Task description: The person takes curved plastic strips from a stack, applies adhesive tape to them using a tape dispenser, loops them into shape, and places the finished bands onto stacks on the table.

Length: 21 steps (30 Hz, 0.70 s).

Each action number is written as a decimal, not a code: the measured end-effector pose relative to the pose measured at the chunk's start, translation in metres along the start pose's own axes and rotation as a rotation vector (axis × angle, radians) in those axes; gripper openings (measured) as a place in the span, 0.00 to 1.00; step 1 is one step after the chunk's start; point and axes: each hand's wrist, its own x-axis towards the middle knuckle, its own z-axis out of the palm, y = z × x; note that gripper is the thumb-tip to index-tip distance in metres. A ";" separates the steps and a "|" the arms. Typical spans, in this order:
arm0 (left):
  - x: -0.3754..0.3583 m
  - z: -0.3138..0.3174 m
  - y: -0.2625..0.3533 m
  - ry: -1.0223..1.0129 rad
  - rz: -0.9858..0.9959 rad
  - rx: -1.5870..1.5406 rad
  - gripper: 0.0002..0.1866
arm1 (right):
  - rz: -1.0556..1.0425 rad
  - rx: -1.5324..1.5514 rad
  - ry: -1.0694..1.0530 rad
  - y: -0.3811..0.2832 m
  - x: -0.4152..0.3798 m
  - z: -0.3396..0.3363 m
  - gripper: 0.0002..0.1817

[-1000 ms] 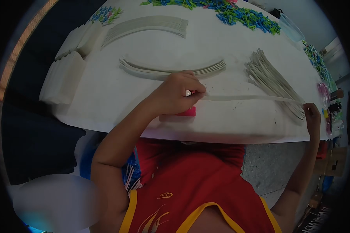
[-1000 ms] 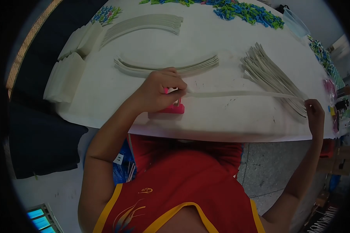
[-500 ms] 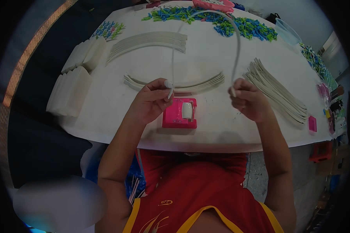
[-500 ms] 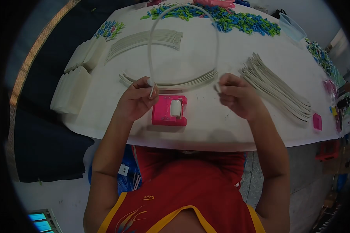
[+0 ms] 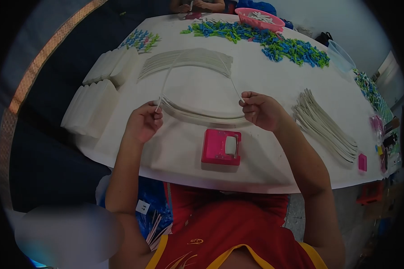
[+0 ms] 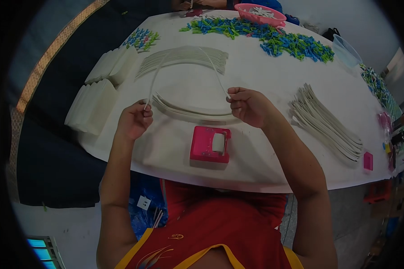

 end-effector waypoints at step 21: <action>0.090 -0.088 0.046 0.404 0.044 -0.110 0.02 | 0.051 0.237 0.083 0.010 0.124 -0.022 0.03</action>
